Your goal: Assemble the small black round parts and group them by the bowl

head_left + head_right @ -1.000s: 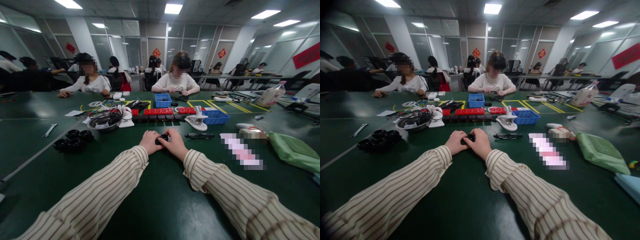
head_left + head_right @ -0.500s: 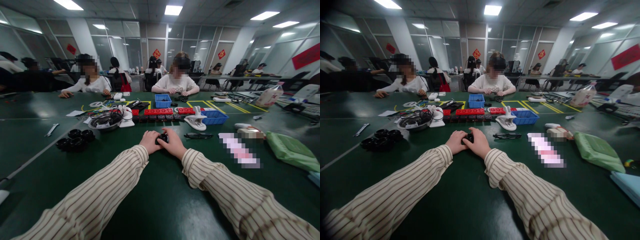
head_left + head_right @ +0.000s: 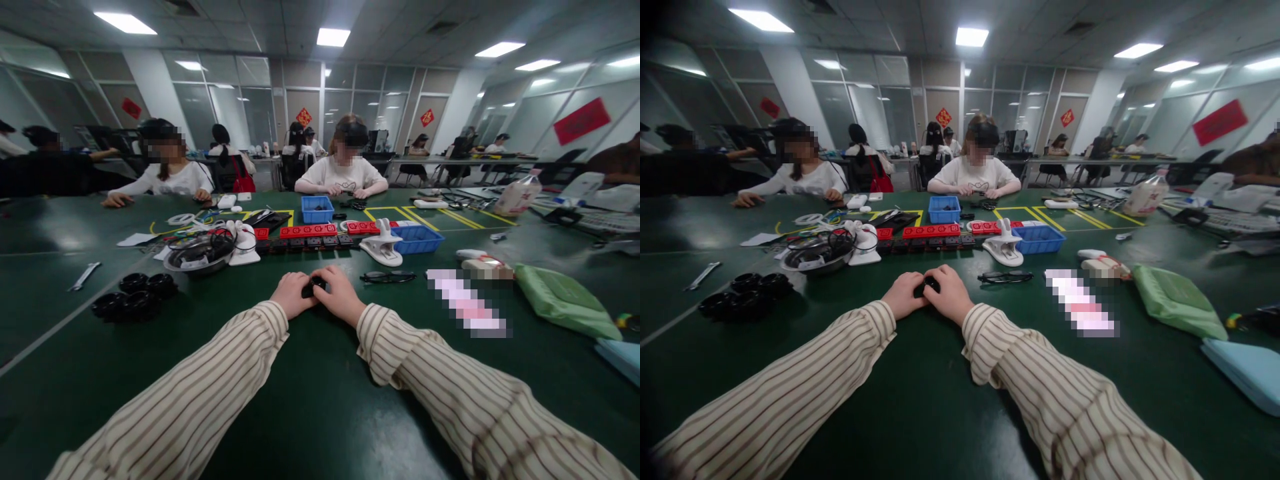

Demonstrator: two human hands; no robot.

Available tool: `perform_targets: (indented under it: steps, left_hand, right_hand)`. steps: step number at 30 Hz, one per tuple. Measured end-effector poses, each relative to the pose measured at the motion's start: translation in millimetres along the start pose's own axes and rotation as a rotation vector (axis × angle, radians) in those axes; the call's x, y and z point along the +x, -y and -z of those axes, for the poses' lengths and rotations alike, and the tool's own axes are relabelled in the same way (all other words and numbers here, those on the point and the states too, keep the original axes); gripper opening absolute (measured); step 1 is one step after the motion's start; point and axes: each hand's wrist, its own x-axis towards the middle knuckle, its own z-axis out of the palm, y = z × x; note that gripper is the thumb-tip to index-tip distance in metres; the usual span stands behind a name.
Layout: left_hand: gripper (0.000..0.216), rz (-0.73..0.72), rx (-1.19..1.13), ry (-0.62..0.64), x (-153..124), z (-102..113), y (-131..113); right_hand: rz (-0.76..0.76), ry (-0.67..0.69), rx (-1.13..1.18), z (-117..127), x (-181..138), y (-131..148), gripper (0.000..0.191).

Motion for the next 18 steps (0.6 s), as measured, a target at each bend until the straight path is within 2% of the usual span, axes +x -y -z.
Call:
perform_targets:
  steps: [3, 8, 18]
  left_hand:
    - [0.03, 0.002, -0.008, -0.007, -0.4, 0.3, -0.5]
    - [0.04, 0.047, -0.033, -0.05, -0.9, 1.1, -2.5]
    - [0.028, 0.033, -0.023, -0.018, 0.9, -3.8, 1.5]
  right_hand:
    - [0.013, 0.014, 0.016, 0.4, -0.5, 0.0, 0.027]
    - [-0.06, -0.029, 0.024, -0.3, -1.1, 1.0, 0.042]
    - [-0.109, -0.059, -0.003, -0.1, -1.0, 2.5, 0.029]
